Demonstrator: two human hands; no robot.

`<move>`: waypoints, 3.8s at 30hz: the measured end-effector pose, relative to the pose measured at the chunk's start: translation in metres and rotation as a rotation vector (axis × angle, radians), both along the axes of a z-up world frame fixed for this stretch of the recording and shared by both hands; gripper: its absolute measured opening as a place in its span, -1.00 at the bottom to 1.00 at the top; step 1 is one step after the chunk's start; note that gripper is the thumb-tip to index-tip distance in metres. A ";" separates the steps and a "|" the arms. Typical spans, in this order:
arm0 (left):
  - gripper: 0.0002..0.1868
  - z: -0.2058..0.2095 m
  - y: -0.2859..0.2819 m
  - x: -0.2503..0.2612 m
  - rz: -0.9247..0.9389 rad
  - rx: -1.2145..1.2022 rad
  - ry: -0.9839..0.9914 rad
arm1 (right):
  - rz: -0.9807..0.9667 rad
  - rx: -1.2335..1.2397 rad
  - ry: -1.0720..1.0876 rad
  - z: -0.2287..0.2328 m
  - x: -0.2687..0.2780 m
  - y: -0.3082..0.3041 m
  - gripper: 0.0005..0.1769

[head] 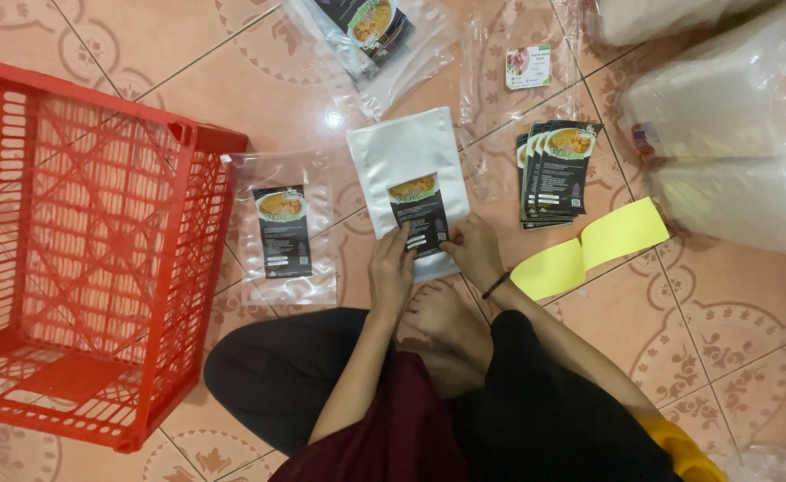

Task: Apply adhesive labels to plastic food packaging pouches.

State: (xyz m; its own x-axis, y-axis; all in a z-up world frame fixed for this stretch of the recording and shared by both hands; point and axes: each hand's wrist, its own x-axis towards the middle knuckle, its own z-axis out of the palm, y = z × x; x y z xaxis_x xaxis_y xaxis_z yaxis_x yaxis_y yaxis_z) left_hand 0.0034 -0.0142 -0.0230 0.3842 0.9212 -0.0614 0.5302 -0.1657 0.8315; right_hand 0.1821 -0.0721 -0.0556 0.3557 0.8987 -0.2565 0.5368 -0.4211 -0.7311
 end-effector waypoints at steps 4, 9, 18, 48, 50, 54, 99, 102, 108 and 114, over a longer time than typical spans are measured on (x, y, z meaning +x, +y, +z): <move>-0.40 0.000 0.000 0.001 -0.002 -0.012 -0.009 | 0.006 -0.010 -0.019 -0.001 0.000 0.000 -0.73; -0.43 -0.006 -0.001 0.002 0.003 0.017 0.014 | -0.008 0.001 -0.009 -0.004 -0.003 0.000 -0.75; -0.46 -0.007 -0.004 0.007 -0.030 0.116 0.110 | 0.004 0.033 -0.090 -0.001 -0.008 0.003 -0.73; 0.19 -0.007 0.072 -0.005 -0.507 0.263 0.424 | 0.692 0.067 -0.644 0.042 0.017 0.081 0.09; 0.41 -0.011 0.077 -0.002 -0.514 0.267 0.422 | 0.801 -0.185 -0.575 0.040 0.020 0.089 0.39; 0.64 -0.014 0.087 0.007 -0.544 0.199 0.579 | 0.797 -0.313 -0.560 0.029 0.024 0.095 0.73; -0.06 -0.029 0.042 -0.137 0.069 0.086 0.674 | -0.105 0.119 -0.730 0.022 0.141 -0.081 -0.86; -0.18 -0.015 0.037 -0.126 0.135 0.121 0.564 | -0.180 0.217 -0.626 0.055 0.135 -0.070 -0.86; -0.22 0.110 0.014 -0.025 -0.221 0.183 -0.099 | 0.296 0.208 -0.092 0.172 0.075 -0.014 -0.83; -0.63 0.134 -0.016 -0.002 -0.201 -0.045 -0.370 | 0.369 0.157 0.360 0.195 0.044 0.003 -0.77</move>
State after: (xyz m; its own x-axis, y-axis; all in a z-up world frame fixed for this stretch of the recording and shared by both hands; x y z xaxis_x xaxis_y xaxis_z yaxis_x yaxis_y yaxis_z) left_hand 0.0019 -0.0299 0.1113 0.5599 0.8251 0.0759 0.1553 -0.1944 0.9685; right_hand 0.2259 -0.0695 0.1393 -0.0770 0.9847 -0.1565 0.3322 -0.1227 -0.9352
